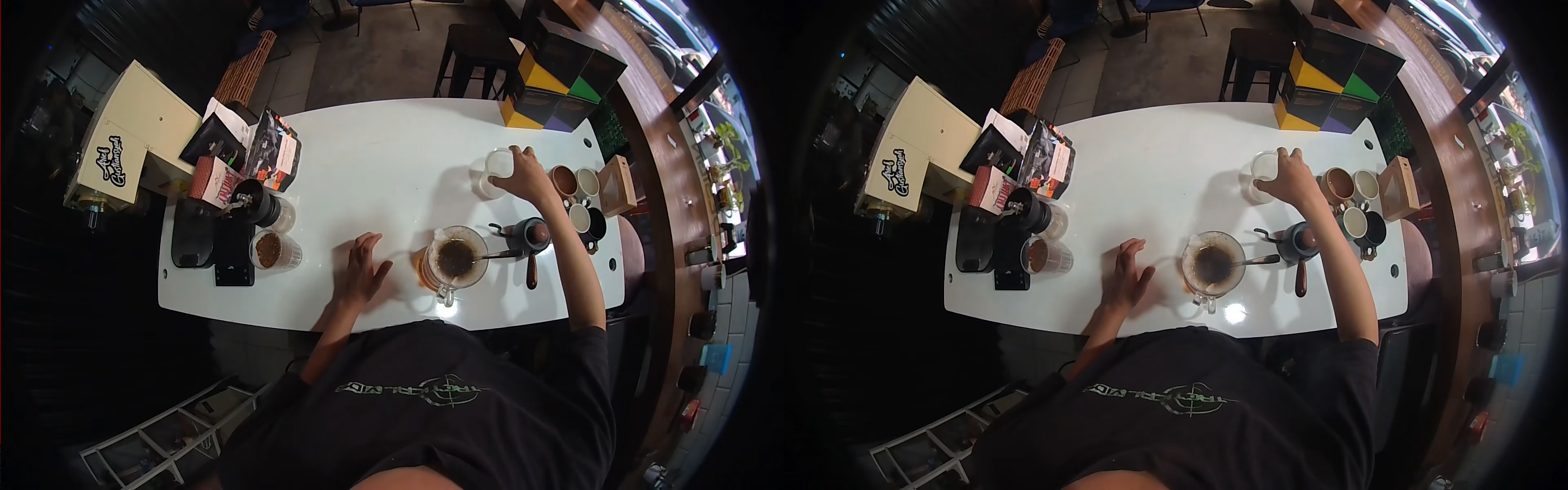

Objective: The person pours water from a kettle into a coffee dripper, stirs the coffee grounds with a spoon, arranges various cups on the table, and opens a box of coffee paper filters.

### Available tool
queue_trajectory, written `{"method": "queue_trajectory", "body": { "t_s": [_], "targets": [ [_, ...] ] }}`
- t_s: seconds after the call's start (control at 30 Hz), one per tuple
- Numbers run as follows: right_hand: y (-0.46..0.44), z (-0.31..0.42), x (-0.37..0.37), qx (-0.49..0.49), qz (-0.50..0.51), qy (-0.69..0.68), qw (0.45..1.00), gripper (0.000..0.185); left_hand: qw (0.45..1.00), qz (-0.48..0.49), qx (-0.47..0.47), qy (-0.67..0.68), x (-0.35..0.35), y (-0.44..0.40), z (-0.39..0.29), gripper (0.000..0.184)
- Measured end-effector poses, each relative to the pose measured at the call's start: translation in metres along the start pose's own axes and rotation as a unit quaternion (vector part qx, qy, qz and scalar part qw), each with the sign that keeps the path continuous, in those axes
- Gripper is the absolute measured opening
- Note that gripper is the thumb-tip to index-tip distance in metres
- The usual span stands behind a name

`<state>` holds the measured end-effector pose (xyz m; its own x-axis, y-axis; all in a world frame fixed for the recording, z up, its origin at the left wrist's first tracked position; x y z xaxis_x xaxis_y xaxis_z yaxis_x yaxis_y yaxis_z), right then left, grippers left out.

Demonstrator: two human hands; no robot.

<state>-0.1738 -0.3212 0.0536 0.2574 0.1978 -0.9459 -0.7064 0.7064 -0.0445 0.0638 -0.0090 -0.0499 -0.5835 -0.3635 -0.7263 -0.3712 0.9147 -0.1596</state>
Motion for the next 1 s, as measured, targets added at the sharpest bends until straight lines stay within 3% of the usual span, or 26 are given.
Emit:
{"method": "queue_trajectory", "body": {
  "t_s": [0.33,0.43,0.57,0.67,0.77,0.87,1.0],
  "targets": [
    [0.011,0.022,0.003,0.016,0.055,-0.024,0.998,0.096,0.998,0.02,-0.045,-0.031,-0.003,-0.001,-0.005,0.061],
    [0.016,0.014,-0.02,0.032,0.014,-0.066,0.997,0.093,0.998,0.023,-0.045,-0.04,0.001,-0.001,-0.001,0.062],
    [0.044,-0.026,-0.062,0.073,-0.124,-0.041,0.989,0.075,0.999,0.009,-0.038,-0.014,0.001,-0.003,0.002,0.064],
    [0.081,-0.073,-0.066,0.114,-0.146,0.005,0.983,0.067,0.999,0.016,-0.045,-0.006,-0.004,-0.004,-0.005,0.065],
    [0.117,-0.104,-0.049,0.159,-0.123,0.083,0.976,0.068,0.999,0.017,-0.044,-0.009,-0.003,-0.005,-0.004,0.064],
    [0.138,-0.12,-0.03,0.2,-0.074,0.065,0.975,0.071,0.999,0.02,-0.041,-0.018,-0.002,-0.005,-0.003,0.063],
    [0.151,-0.123,-0.017,0.196,-0.087,0.047,0.976,0.074,0.999,0.015,-0.036,-0.02,-0.002,-0.005,-0.004,0.061]
  ]
}}
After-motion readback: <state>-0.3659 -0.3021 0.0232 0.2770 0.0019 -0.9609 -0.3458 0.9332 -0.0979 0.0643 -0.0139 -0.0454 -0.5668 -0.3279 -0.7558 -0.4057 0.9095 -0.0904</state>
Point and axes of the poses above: each hand's wrist, its own y-axis away from the middle knuckle, its own x-axis out of the palm, z = x × y, the point moved 5 cm from there along -y, towards the middle knuckle, and after that the axes turned 14 degrees about -x, right-handed, at the moved point
